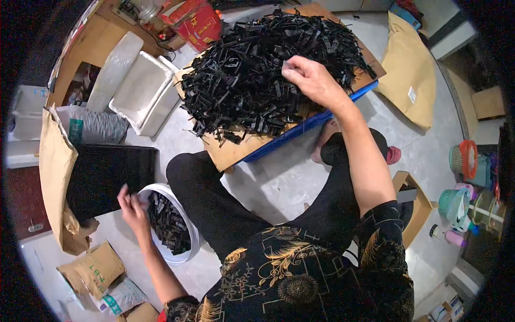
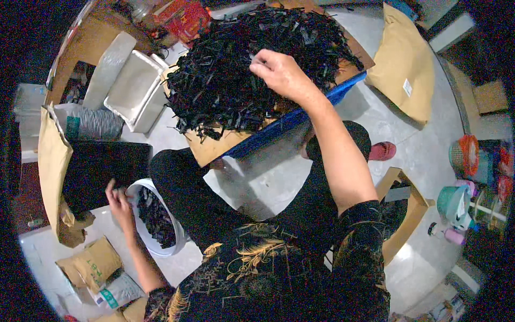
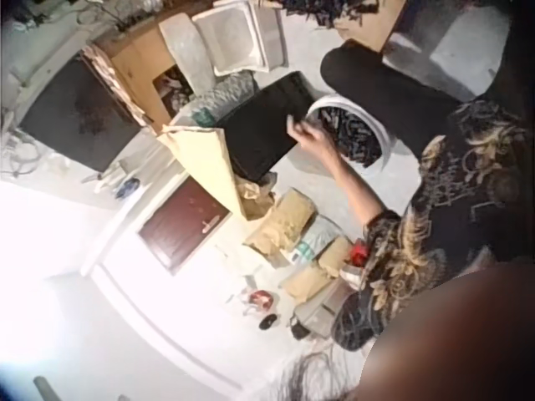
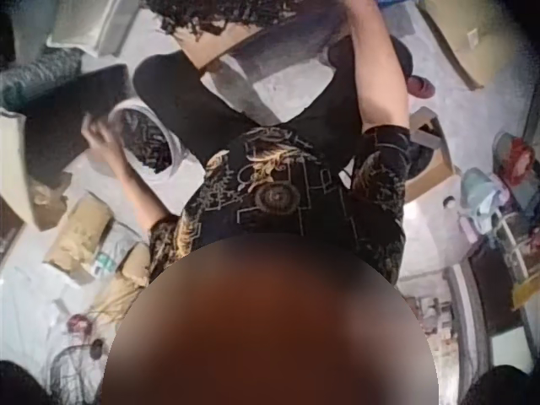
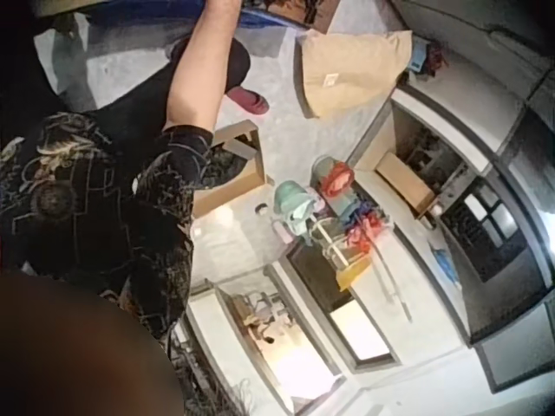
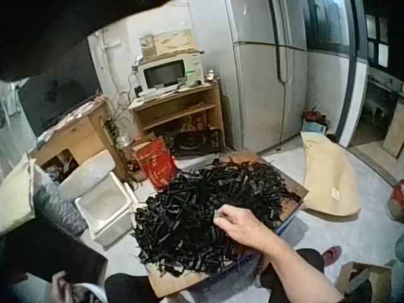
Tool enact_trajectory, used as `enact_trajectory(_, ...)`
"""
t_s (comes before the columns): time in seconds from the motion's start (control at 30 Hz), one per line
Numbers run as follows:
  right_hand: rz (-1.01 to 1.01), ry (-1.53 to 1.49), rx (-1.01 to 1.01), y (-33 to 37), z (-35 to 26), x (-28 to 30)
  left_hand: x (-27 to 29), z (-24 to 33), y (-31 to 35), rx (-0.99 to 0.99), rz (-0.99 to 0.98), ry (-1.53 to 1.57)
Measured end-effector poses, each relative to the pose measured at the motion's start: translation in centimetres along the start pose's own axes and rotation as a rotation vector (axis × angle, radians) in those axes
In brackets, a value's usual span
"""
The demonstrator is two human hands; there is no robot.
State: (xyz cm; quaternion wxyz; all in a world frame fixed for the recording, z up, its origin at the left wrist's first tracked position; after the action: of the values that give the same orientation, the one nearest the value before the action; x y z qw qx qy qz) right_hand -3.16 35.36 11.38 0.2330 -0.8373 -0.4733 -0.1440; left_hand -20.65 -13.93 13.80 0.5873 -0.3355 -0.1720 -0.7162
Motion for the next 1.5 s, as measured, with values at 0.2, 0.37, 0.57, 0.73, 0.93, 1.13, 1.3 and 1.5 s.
enact_trajectory(0.2,-0.171,0.227,0.033,1.3,-0.7,-1.9,4.1,-9.2,7.2,0.104,-0.348,-0.736)
enact_trajectory(0.37,-0.182,0.559,0.11,1.5,0.1,-4.2,-0.2,-0.3,5.0,-0.099,-0.103,-0.546)
enact_trajectory(0.57,-0.127,0.64,0.145,0.9,0.5,-5.2,-8.9,9.3,-0.8,-0.407,-0.077,-0.157)
enact_trajectory(0.73,0.057,0.317,0.109,-1.0,1.4,-3.7,-17.4,17.3,-2.1,-0.594,-0.3,0.173)
enact_trajectory(0.93,0.136,-0.069,-0.127,-3.4,2.4,-1.5,-24.8,22.4,-3.4,-0.394,-0.711,0.526)
enact_trajectory(1.13,0.184,-0.51,-0.392,-4.2,0.9,-0.4,-27.5,22.0,-4.8,-0.214,-0.75,0.769)
enact_trajectory(1.3,0.201,-0.596,-0.282,-4.5,-0.3,-0.4,-26.6,22.7,-5.8,-0.098,-0.743,0.776)
enact_trajectory(1.5,-0.062,-0.082,0.216,-2.9,-5.3,-2.4,-25.7,22.5,-6.5,-0.074,-0.979,0.664)
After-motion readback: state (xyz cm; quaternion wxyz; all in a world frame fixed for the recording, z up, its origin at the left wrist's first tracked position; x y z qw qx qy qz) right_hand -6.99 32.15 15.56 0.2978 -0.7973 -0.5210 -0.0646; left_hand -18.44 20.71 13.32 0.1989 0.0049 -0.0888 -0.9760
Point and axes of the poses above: each hand's wrist, its own y-axis away from the middle knuckle, its own x-axis out of the back of the hand, z = x × y, the point moved 3 cm from there along -y, towards the middle knuckle, and after that the axes turned 4 degrees about x, right-handed, at the moved point
